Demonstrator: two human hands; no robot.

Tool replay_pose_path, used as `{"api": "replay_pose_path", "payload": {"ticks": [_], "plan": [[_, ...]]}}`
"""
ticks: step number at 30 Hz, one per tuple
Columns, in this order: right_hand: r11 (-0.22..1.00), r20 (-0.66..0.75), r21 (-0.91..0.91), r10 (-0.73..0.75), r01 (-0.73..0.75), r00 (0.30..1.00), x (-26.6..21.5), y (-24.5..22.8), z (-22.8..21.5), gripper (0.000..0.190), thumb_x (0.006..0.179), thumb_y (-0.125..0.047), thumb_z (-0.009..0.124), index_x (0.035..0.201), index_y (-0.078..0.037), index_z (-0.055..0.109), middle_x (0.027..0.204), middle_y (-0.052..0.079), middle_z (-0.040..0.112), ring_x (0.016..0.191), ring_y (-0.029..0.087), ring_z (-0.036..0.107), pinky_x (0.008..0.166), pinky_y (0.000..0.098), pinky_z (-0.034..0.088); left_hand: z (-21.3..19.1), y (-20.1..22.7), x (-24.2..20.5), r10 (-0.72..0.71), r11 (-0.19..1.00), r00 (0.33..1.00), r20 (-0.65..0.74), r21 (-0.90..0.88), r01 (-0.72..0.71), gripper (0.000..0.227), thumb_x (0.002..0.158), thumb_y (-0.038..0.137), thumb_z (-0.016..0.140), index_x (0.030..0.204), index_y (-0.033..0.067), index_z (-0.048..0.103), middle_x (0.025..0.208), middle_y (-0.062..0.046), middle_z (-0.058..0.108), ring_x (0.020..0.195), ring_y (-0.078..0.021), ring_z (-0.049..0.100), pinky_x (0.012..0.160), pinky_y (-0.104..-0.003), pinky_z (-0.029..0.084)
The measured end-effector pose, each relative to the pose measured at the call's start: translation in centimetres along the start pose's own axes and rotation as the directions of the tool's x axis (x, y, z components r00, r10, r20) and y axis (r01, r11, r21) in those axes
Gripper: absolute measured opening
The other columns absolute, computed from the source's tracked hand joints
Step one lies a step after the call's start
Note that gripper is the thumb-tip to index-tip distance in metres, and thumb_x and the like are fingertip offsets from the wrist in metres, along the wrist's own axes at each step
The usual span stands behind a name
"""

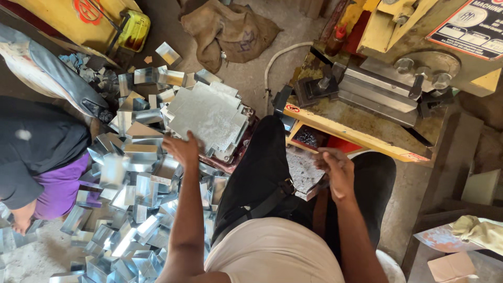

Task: The person sits on the floor in a workshop and repeatedly places flat metal sheets into a yellow Foreman press machine. They operate the machine's lever to process each sheet and then remove the finished piece, placing it into a growing pile of processed metal parts.

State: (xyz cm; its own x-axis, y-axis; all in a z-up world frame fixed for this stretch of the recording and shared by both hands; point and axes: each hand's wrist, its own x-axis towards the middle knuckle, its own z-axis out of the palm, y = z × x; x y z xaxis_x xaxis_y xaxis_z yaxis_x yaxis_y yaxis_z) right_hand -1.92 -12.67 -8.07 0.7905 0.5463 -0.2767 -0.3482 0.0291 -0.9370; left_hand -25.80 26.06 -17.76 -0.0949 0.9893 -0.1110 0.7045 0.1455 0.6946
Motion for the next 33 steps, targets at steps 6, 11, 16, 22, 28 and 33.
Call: {"api": "replay_pose_path", "payload": {"ticks": [6, 11, 16, 22, 28, 33], "plan": [[0.997, 0.043, 0.081, -0.02, 0.017, 0.999, 0.5, 0.2, -0.3, 0.026, 0.102, -0.014, 0.06, 0.119, 0.005, 0.066, 0.102, 0.015, 0.073, 0.087, 0.02, 0.069, 0.08, 0.033, 0.056, 2.2, -4.1, 2.0, -0.083, 0.994, 0.984, 0.155, 0.078, 0.072, 0.059, 0.085, 0.044, 0.079, 0.12, 0.0005, 0.06, 0.126, -0.024, 0.058, 0.13, -0.0399, 0.046, 0.116, -0.051, 0.035], [0.996, 0.071, 0.087, -0.032, 0.025, 0.997, 0.1, -0.2, 0.0, 0.027, 0.103, -0.016, 0.06, 0.119, 0.005, 0.066, 0.101, 0.015, 0.074, 0.088, 0.019, 0.069, 0.081, 0.0327, 0.056, 2.8, -1.2, 0.5, 0.16, 0.976, 0.987, 0.029, -0.156, -0.154, 0.056, 0.092, 0.025, 0.074, 0.126, -0.0065, 0.043, 0.121, -0.028, 0.057, 0.114, -0.0405, 0.055, 0.103, -0.049, 0.042], [0.998, 0.053, 0.054, -0.045, 0.042, 0.998, -0.6, 0.1, -0.7, 0.03, 0.103, -0.019, 0.063, 0.118, 0.006, 0.067, 0.103, 0.016, 0.074, 0.087, 0.02, 0.069, 0.08, 0.0337, 0.056, -0.8, 8.3, -5.6, 0.542, 0.721, 0.839, -0.049, -0.485, -0.495, 0.052, 0.106, 0.01, 0.06, 0.143, -0.0091, 0.028, 0.131, -0.029, 0.056, 0.113, -0.0319, 0.063, 0.092, -0.038, 0.052], [0.991, 0.2, -0.027, -0.121, 0.129, 0.972, -2.4, -2.7, -0.7, 0.057, 0.101, -0.026, 0.058, 0.15, -0.003, 0.042, 0.129, 0.014, 0.068, 0.1, 0.018, 0.071, 0.081, 0.0326, 0.058, -4.0, 14.1, -13.7, 0.46, 0.713, 0.814, 0.355, -0.694, -0.101, 0.038, 0.103, 0.009, 0.064, 0.135, 0.0028, 0.044, 0.107, -0.014, 0.07, 0.082, -0.0162, 0.05, 0.069, -0.026, 0.041], [0.96, 0.105, 0.281, -0.037, 0.006, 0.994, -5.4, -6.1, -2.5, 0.062, 0.098, -0.017, 0.067, 0.153, -0.001, 0.04, 0.109, 0.01, 0.067, 0.08, 0.019, 0.067, 0.065, 0.0347, 0.054, 1.8, 16.3, -20.8, 0.563, 0.679, 0.468, 0.681, -0.704, 0.206, 0.039, 0.095, 0.005, 0.069, 0.13, 0.0025, 0.053, 0.103, -0.011, 0.072, 0.089, -0.014, 0.063, 0.083, -0.031, 0.051], [0.993, -0.153, 0.11, -0.022, 0.039, 0.988, -4.5, -6.6, -7.0, 0.053, 0.098, -0.018, 0.068, 0.142, 0.004, 0.047, 0.101, 0.008, 0.067, 0.071, 0.015, 0.061, 0.061, 0.0313, 0.052, 5.6, 19.7, -24.2, 0.452, 0.885, 0.136, 0.882, -0.462, 0.055, 0.033, 0.096, 0.014, 0.062, 0.126, 0.0089, 0.047, 0.074, -0.008, 0.068, 0.051, -0.0125, 0.061, 0.049, -0.027, 0.051]]}}
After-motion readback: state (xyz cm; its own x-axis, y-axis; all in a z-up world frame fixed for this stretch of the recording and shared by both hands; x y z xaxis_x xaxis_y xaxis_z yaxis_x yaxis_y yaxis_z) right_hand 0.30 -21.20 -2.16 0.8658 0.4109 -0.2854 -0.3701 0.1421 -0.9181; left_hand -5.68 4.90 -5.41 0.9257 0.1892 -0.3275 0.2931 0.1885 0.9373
